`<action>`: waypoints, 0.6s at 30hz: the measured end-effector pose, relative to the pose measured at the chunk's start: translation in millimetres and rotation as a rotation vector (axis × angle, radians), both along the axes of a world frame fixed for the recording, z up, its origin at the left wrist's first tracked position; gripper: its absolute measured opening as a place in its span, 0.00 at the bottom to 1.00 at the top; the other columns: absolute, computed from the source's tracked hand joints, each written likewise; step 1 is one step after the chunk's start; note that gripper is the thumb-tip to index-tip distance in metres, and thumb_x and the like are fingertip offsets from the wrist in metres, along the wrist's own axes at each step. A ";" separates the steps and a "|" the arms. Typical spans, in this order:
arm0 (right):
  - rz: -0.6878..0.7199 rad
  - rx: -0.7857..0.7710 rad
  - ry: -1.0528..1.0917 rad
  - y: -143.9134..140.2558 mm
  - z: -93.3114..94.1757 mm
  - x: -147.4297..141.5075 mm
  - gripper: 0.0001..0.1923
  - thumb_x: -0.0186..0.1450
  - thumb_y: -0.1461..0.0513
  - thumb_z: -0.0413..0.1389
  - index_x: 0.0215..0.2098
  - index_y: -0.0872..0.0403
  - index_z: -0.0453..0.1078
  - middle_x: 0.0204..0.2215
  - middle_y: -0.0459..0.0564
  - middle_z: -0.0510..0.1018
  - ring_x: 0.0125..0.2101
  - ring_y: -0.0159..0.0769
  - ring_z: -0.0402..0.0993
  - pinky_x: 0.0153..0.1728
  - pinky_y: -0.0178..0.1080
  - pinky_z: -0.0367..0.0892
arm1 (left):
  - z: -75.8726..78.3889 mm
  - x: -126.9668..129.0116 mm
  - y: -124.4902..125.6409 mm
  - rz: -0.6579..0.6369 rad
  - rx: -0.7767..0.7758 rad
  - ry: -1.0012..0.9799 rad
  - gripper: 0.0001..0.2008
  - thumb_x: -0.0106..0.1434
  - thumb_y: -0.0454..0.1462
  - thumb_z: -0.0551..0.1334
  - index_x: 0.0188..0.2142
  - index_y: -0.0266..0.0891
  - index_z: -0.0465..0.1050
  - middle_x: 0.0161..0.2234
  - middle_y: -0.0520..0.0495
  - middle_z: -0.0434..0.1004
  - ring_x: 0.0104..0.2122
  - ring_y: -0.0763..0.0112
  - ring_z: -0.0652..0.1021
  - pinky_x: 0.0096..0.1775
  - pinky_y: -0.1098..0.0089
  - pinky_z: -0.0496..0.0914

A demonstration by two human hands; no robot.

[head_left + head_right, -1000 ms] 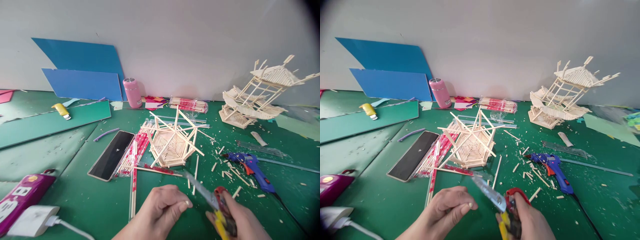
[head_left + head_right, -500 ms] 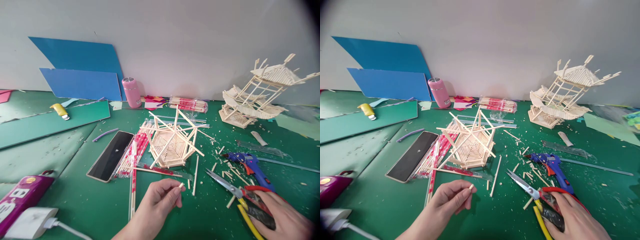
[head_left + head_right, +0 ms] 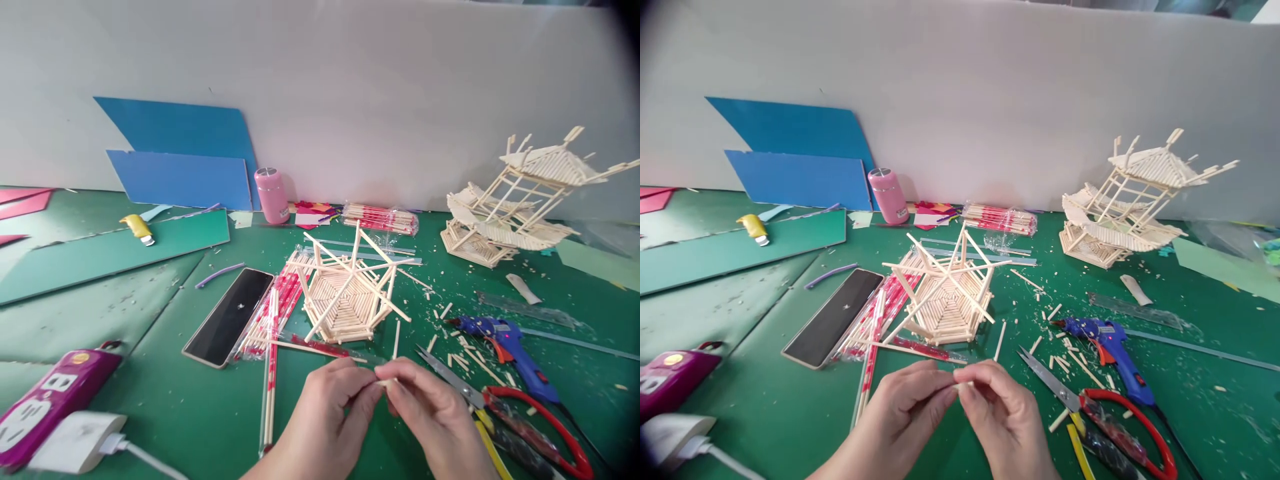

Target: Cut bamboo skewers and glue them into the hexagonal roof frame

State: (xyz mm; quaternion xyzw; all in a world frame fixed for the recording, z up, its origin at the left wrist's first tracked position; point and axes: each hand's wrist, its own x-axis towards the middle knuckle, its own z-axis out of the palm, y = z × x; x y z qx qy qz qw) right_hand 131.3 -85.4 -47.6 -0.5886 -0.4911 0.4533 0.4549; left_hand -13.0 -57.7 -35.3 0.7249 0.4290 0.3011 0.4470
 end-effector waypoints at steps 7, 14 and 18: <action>-0.102 -0.090 0.454 15.4 -14.9 -14.1 0.13 0.57 0.53 0.59 0.36 0.50 0.74 0.20 0.42 0.70 0.22 0.28 0.64 0.25 0.31 0.63 | -2.0 -9.8 2.8 0.195 -0.109 -0.099 0.12 0.62 0.37 0.55 0.29 0.33 0.74 0.21 0.47 0.72 0.22 0.72 0.69 0.24 0.74 0.63; -0.037 -0.088 0.564 22.0 -19.9 -31.7 0.09 0.54 0.55 0.62 0.27 0.53 0.74 0.20 0.41 0.69 0.22 0.25 0.60 0.25 0.29 0.59 | -5.3 -8.8 6.6 0.244 -0.278 -0.341 0.10 0.58 0.39 0.61 0.27 0.33 0.73 0.24 0.45 0.76 0.26 0.69 0.74 0.28 0.74 0.68; -0.087 -0.072 0.520 33.5 -18.9 -34.0 0.12 0.58 0.54 0.58 0.24 0.54 0.69 0.17 0.40 0.66 0.20 0.24 0.58 0.23 0.28 0.57 | -12.7 -17.6 5.2 0.390 -0.267 -0.359 0.07 0.54 0.39 0.64 0.28 0.35 0.73 0.24 0.49 0.74 0.25 0.72 0.73 0.26 0.75 0.67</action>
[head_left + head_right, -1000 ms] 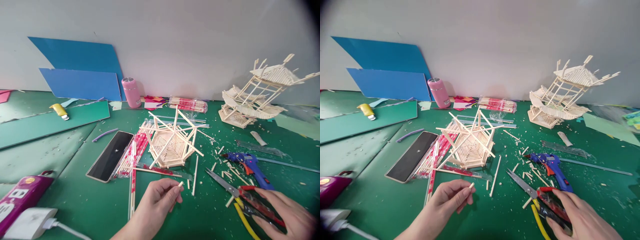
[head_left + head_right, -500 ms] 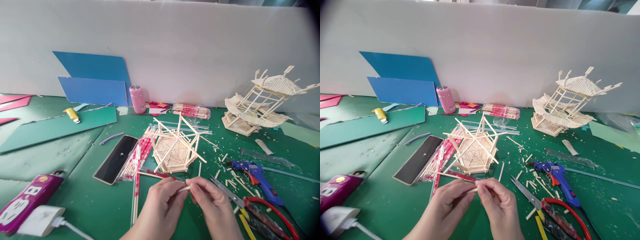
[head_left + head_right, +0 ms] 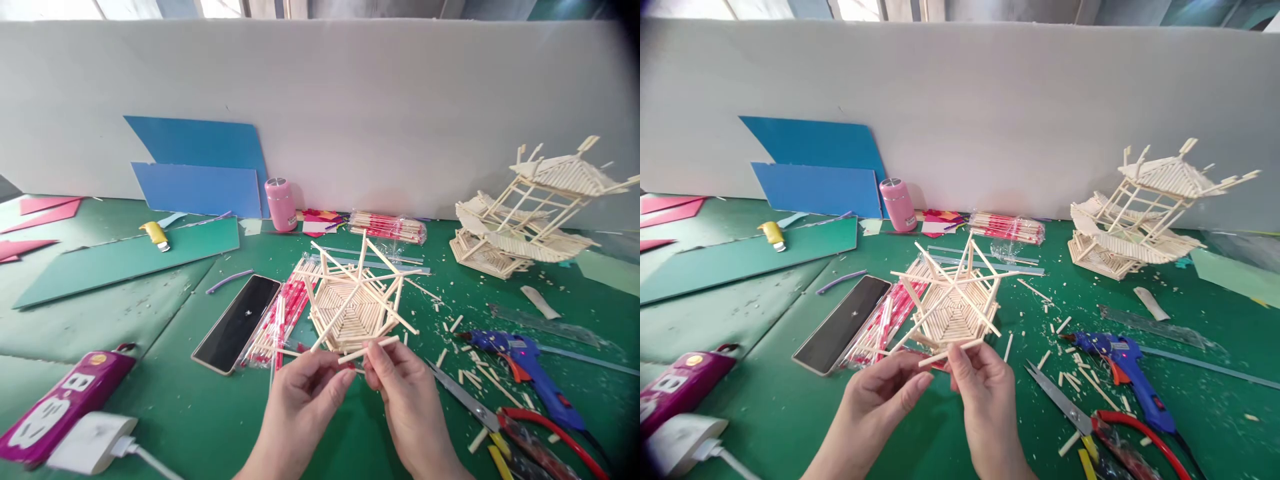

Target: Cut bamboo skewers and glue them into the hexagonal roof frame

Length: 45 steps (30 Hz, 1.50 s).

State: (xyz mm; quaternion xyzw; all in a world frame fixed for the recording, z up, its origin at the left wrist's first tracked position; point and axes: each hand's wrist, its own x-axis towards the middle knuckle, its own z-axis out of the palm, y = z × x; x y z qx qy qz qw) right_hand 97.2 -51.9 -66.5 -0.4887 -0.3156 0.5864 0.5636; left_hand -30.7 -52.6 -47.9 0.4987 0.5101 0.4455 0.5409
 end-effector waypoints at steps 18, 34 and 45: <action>-0.148 -0.018 0.006 20.2 -0.5 -13.2 0.16 0.55 0.51 0.60 0.21 0.54 0.69 0.14 0.40 0.68 0.16 0.23 0.60 0.20 0.29 0.59 | -3.9 -15.1 30.9 -0.005 0.214 0.099 0.08 0.57 0.35 0.62 0.38 0.37 0.72 0.33 0.46 0.74 0.32 0.67 0.74 0.33 0.68 0.71; -0.154 0.018 0.038 18.0 -0.9 -15.8 0.14 0.57 0.53 0.59 0.22 0.54 0.68 0.16 0.40 0.69 0.17 0.24 0.60 0.21 0.29 0.58 | 1.6 -16.5 37.4 -0.060 0.283 0.118 0.04 0.56 0.31 0.62 0.32 0.40 0.74 0.28 0.52 0.75 0.28 0.74 0.73 0.30 0.77 0.69; -0.163 -0.008 0.108 17.8 2.3 -17.9 0.12 0.57 0.54 0.60 0.23 0.54 0.71 0.17 0.41 0.71 0.18 0.24 0.64 0.22 0.29 0.64 | 4.1 -16.5 39.5 -0.039 0.272 0.146 0.04 0.55 0.32 0.63 0.32 0.36 0.74 0.27 0.50 0.76 0.27 0.72 0.74 0.29 0.76 0.70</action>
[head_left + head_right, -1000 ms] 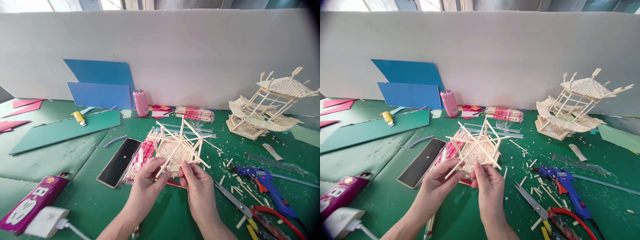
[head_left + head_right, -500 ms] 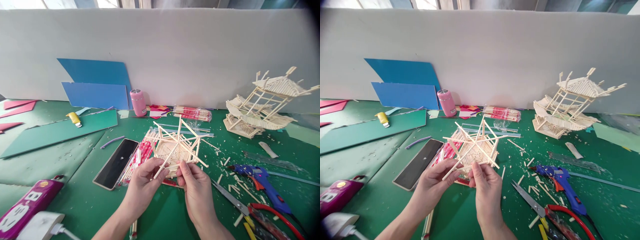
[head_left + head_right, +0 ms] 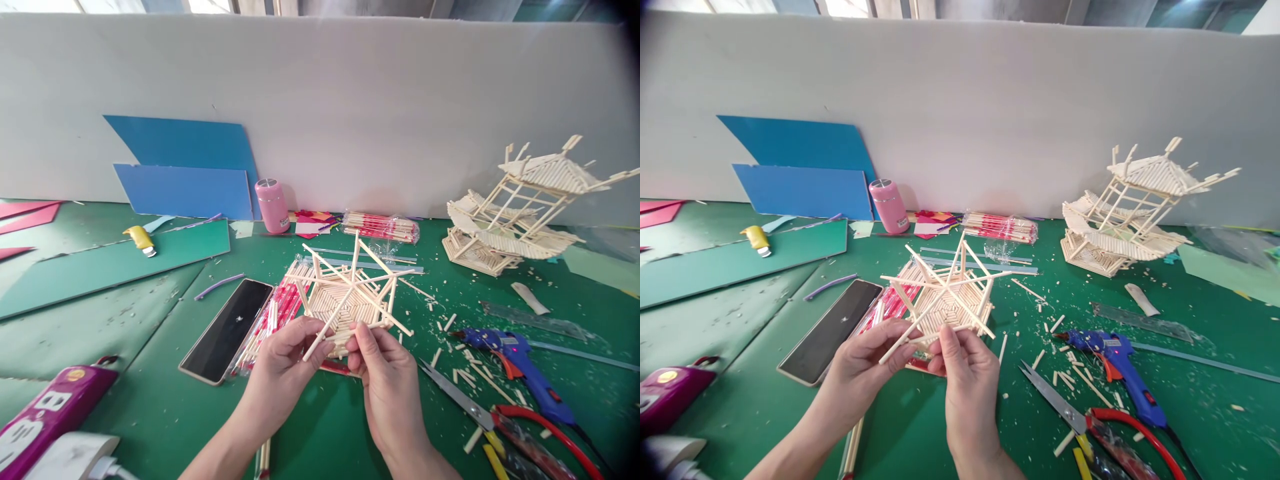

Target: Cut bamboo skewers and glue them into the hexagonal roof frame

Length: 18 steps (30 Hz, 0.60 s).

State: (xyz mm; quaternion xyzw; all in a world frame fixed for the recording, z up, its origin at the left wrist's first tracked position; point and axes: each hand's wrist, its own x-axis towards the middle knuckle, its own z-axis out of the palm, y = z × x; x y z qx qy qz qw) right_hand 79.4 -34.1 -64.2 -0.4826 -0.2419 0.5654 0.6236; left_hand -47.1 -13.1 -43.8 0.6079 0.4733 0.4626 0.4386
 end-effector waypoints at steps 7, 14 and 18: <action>0.002 -0.012 0.048 -2.3 3.7 -0.5 0.12 0.55 0.54 0.61 0.24 0.54 0.72 0.20 0.43 0.74 0.19 0.26 0.67 0.24 0.31 0.67 | 3.7 -0.1 -1.6 -0.023 -0.032 -0.012 0.04 0.55 0.33 0.63 0.32 0.36 0.75 0.28 0.48 0.76 0.29 0.70 0.75 0.30 0.74 0.71; 0.006 -0.035 0.082 -1.2 3.2 -0.7 0.12 0.54 0.54 0.61 0.23 0.55 0.73 0.20 0.43 0.74 0.20 0.26 0.68 0.24 0.32 0.68 | 0.5 -0.6 -1.1 -0.039 -0.046 -0.006 0.04 0.56 0.34 0.62 0.32 0.37 0.74 0.29 0.49 0.75 0.29 0.70 0.74 0.31 0.73 0.71; -0.006 -0.049 0.081 -1.6 2.3 -0.6 0.12 0.53 0.53 0.62 0.24 0.55 0.73 0.21 0.43 0.75 0.20 0.25 0.67 0.24 0.31 0.68 | -2.3 -0.5 -1.0 -0.041 -0.060 -0.013 0.04 0.57 0.35 0.62 0.32 0.36 0.73 0.29 0.49 0.74 0.29 0.70 0.73 0.32 0.72 0.70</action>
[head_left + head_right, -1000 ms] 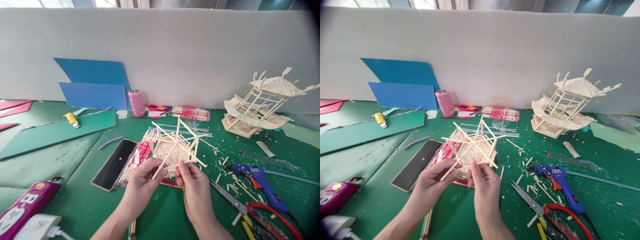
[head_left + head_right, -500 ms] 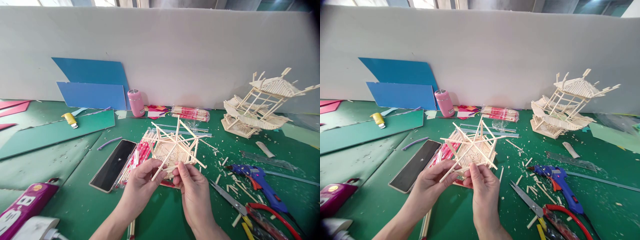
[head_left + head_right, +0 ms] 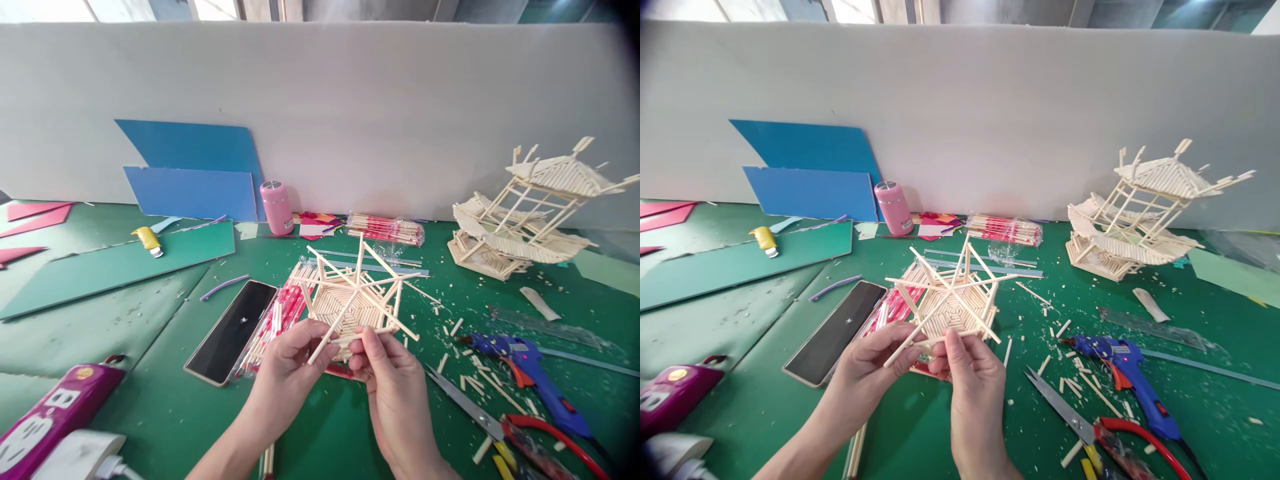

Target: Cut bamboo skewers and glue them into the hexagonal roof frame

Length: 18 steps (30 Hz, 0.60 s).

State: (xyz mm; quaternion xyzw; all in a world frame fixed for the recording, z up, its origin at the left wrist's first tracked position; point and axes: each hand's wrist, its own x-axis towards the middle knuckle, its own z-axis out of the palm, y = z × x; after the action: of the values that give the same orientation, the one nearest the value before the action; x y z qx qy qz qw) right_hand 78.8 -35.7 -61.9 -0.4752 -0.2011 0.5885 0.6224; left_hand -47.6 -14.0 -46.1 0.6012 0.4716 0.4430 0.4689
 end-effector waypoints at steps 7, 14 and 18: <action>-0.011 -0.024 0.002 -0.3 -0.7 1.9 0.13 0.52 0.53 0.63 0.23 0.55 0.73 0.20 0.43 0.74 0.20 0.25 0.67 0.25 0.30 0.68 | 0.5 -0.9 -0.3 -0.020 -0.001 0.027 0.04 0.58 0.35 0.61 0.32 0.36 0.72 0.28 0.48 0.72 0.29 0.70 0.71 0.31 0.70 0.70; -0.026 -0.013 0.014 1.1 -0.9 -0.7 0.13 0.52 0.54 0.63 0.23 0.55 0.73 0.20 0.44 0.74 0.19 0.25 0.66 0.23 0.31 0.68 | -2.3 -0.9 -0.4 -0.028 0.060 0.091 0.05 0.60 0.36 0.59 0.31 0.37 0.72 0.28 0.49 0.71 0.29 0.70 0.72 0.31 0.71 0.69; -0.012 0.004 0.030 2.1 0.4 -1.5 0.12 0.54 0.54 0.62 0.23 0.55 0.73 0.20 0.43 0.74 0.20 0.25 0.67 0.24 0.31 0.68 | -2.8 -1.8 0.2 0.000 0.110 0.113 0.03 0.59 0.35 0.60 0.32 0.38 0.73 0.28 0.49 0.73 0.28 0.70 0.73 0.31 0.72 0.69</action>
State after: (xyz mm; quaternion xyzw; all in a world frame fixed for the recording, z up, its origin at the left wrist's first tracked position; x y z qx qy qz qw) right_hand 77.3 -33.6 -61.6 -0.4664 -0.1900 0.5913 0.6299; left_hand -49.5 -13.8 -48.9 0.6500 0.4722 0.4336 0.4081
